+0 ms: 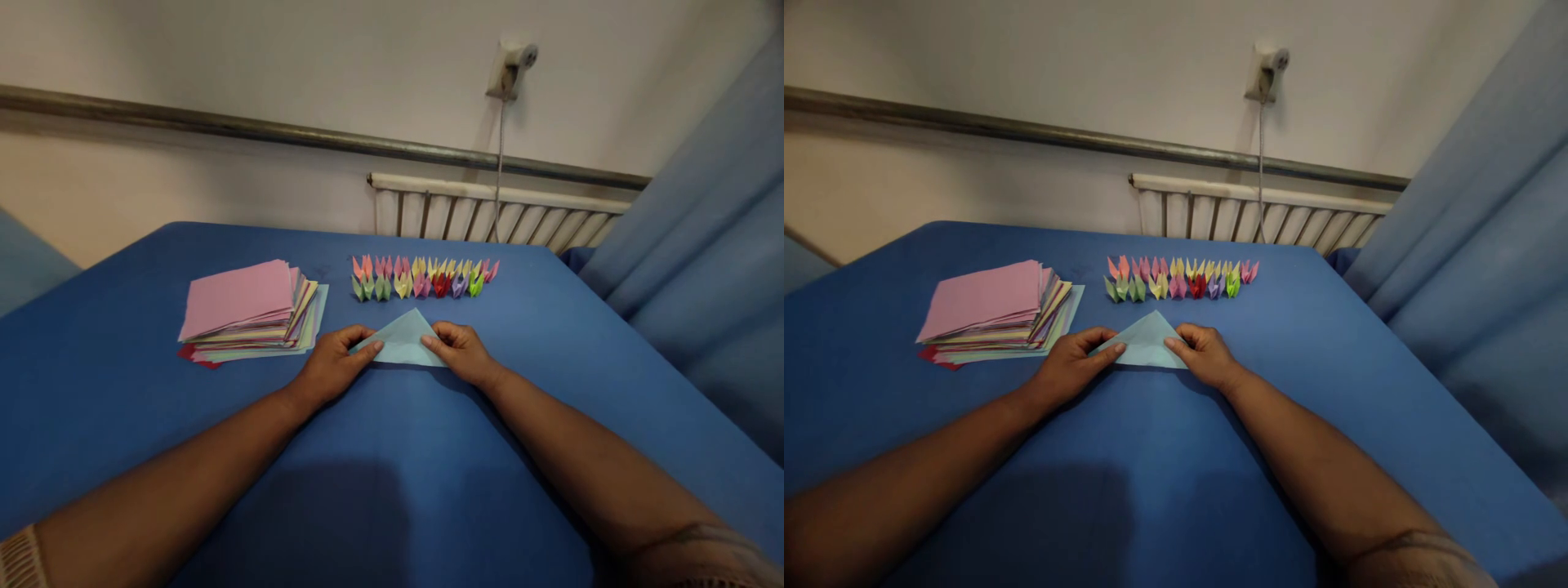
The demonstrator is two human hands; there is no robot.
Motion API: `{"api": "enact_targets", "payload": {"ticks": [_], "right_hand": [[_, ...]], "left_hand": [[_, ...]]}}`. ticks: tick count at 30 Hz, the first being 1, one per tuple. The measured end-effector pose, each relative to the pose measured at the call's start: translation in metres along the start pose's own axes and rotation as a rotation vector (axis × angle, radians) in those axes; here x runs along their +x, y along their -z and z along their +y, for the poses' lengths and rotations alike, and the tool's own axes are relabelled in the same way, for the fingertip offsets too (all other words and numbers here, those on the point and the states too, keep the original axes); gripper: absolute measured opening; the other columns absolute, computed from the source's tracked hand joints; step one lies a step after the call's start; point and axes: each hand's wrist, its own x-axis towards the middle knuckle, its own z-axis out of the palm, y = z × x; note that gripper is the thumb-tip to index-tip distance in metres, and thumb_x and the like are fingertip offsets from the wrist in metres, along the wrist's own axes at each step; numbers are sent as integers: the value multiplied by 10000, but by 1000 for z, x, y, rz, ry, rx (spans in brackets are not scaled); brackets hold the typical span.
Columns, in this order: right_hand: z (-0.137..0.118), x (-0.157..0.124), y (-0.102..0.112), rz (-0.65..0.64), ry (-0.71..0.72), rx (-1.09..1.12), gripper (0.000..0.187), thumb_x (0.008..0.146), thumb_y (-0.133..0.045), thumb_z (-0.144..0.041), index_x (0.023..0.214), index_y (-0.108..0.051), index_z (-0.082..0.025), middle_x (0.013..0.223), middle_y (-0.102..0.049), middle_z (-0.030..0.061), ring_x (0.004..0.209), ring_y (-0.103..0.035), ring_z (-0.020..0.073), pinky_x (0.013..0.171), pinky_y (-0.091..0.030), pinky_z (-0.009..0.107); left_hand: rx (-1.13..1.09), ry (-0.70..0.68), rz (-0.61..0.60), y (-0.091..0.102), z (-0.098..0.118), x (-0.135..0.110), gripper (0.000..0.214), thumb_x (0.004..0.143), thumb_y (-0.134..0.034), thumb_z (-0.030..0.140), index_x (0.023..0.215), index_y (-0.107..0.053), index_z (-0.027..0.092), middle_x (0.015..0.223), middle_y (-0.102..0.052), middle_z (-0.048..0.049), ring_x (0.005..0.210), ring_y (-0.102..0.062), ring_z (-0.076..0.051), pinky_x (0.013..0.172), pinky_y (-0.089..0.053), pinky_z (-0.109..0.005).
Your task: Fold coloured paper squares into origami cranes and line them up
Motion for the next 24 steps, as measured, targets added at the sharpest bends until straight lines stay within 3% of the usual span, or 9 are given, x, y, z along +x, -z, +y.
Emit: {"api": "enact_targets", "payload": {"ticks": [9,16,20,22,24], "right_hand": [[2,3,6,128,-19,19,327,793,-563,-486,658,-512,-193,589,-424,-41,532,-368,98,499,-298,226],[22,10,4,184,-46,32,265,778,-599,-450,708,-552,-198,607,-503,-34,532,-428,110,502,-338,231],[30,12,6,208,-60,-110,162,801,-575,-365,817,-603,-206,680,-596,-17,587,-520,132,561,-403,249],[29,12,6,216,-52,-214,119,801,-576,-306,868,-615,-216,736,-635,-9,639,-566,145,605,-430,263],[25,12,6,204,-43,-312,115,801,-581,-257,902,-623,-223,785,-662,0,689,-598,156,650,-447,278]], "left_hand": [[-220,30,66,-5,-8,4,420,706,-687,411,1044,-623,172,1002,-683,-43,874,-652,-210,817,-524,-367],[-308,74,76,-6,-5,3,387,760,-648,318,1111,-567,177,884,-711,-25,760,-685,-166,789,-549,-350],[-221,90,94,-1,-6,5,359,833,-551,319,1150,-545,151,748,-702,-30,685,-679,-167,726,-554,-342],[-70,92,91,3,-7,7,364,856,-511,328,1166,-547,142,717,-692,-37,677,-676,-190,708,-552,-367],[181,7,106,6,-7,9,368,861,-503,325,1176,-561,143,843,-705,-79,809,-678,-234,796,-531,-426]]}}
